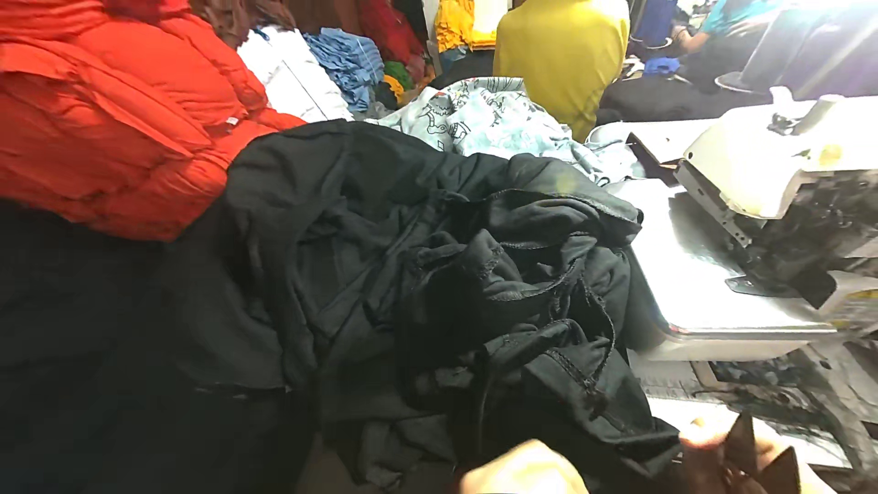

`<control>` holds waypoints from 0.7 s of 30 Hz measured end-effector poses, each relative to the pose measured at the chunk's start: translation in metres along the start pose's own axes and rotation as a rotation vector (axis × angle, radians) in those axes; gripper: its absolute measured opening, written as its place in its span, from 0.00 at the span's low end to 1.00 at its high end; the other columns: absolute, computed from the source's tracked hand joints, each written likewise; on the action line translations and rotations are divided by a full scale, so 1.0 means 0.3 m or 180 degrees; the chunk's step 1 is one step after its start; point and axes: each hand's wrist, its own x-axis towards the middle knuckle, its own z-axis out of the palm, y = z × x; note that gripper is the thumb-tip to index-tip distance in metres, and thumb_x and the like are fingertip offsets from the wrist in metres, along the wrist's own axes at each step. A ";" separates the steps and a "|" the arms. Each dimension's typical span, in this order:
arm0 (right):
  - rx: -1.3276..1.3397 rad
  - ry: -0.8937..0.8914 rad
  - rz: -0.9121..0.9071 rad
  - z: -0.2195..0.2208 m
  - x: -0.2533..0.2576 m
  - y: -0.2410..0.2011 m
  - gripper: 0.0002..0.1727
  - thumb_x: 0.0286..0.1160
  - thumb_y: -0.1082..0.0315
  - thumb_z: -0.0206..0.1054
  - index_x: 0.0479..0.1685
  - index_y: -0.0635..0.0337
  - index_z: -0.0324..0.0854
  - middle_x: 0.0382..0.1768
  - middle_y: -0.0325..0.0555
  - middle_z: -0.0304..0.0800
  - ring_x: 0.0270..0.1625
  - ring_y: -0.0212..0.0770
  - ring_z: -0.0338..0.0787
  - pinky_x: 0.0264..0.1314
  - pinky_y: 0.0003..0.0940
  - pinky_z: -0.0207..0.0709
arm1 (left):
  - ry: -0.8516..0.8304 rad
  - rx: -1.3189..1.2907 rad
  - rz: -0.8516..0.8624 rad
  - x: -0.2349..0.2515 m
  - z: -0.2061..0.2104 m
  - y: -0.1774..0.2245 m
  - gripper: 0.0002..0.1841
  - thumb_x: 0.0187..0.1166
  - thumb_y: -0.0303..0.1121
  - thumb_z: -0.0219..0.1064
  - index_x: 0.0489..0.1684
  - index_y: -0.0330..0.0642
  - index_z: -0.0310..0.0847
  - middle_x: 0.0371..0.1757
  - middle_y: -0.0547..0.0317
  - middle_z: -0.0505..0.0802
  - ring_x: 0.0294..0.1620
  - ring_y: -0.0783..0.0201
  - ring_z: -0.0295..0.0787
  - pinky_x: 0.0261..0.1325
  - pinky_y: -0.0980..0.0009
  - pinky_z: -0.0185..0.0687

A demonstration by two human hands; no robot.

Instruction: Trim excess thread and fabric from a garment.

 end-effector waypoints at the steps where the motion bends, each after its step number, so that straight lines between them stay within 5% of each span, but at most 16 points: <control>1: -0.0187 0.0010 -0.0062 0.004 0.003 0.000 0.17 0.83 0.44 0.63 0.63 0.34 0.84 0.42 0.09 0.88 0.33 0.07 0.79 0.34 0.07 0.71 | 0.0230 -0.0150 -0.0147 0.008 -0.004 0.010 0.11 0.80 0.26 0.67 0.38 0.20 0.85 0.42 0.42 0.93 0.41 0.71 0.90 0.48 0.79 0.85; 4: -0.0867 0.0165 -0.0283 0.038 0.024 -0.006 0.13 0.84 0.54 0.66 0.61 0.43 0.83 0.44 0.12 0.86 0.38 0.04 0.77 0.38 0.05 0.71 | 0.0589 -0.0518 -0.0737 0.039 -0.010 0.034 0.17 0.82 0.20 0.60 0.67 0.23 0.76 0.50 0.56 0.93 0.35 0.78 0.90 0.34 0.81 0.87; 7: -0.1520 0.0369 -0.0585 0.088 0.067 0.014 0.15 0.78 0.66 0.71 0.54 0.70 0.84 0.41 0.40 0.84 0.41 0.14 0.78 0.45 0.08 0.73 | 0.0562 -0.0713 -0.0964 0.063 -0.012 0.026 0.14 0.86 0.22 0.57 0.64 0.29 0.79 0.44 0.63 0.94 0.30 0.79 0.89 0.28 0.82 0.84; 10: -0.1838 0.0492 -0.0640 0.121 0.103 0.034 0.16 0.74 0.69 0.72 0.52 0.75 0.85 0.43 0.51 0.84 0.42 0.19 0.80 0.45 0.08 0.73 | 0.0543 -0.0703 -0.0995 0.073 -0.010 0.017 0.12 0.88 0.26 0.56 0.56 0.31 0.85 0.39 0.66 0.94 0.27 0.81 0.88 0.27 0.84 0.84; 17: -0.1930 0.0546 -0.0470 0.122 0.126 0.039 0.12 0.76 0.68 0.70 0.48 0.71 0.87 0.41 0.47 0.86 0.40 0.18 0.80 0.44 0.09 0.73 | 0.0882 -0.0564 -0.1109 0.075 -0.024 0.008 0.12 0.87 0.23 0.54 0.63 0.32 0.75 0.33 0.70 0.93 0.26 0.78 0.90 0.26 0.81 0.86; 19: -0.1692 0.0566 -0.0348 0.104 0.117 0.012 0.10 0.79 0.71 0.66 0.49 0.71 0.86 0.42 0.41 0.86 0.41 0.15 0.80 0.44 0.09 0.74 | 0.0691 -0.0758 -0.1245 0.069 -0.029 0.009 0.13 0.87 0.23 0.54 0.65 0.30 0.76 0.33 0.69 0.94 0.26 0.78 0.90 0.27 0.81 0.86; 21: -0.1383 0.0628 -0.0189 0.069 0.097 -0.011 0.09 0.81 0.75 0.61 0.51 0.67 0.83 0.40 0.30 0.83 0.32 0.10 0.75 0.34 0.07 0.72 | 0.0364 -0.1042 -0.1267 0.067 -0.030 0.005 0.14 0.87 0.23 0.54 0.66 0.29 0.76 0.34 0.69 0.94 0.27 0.79 0.89 0.29 0.81 0.85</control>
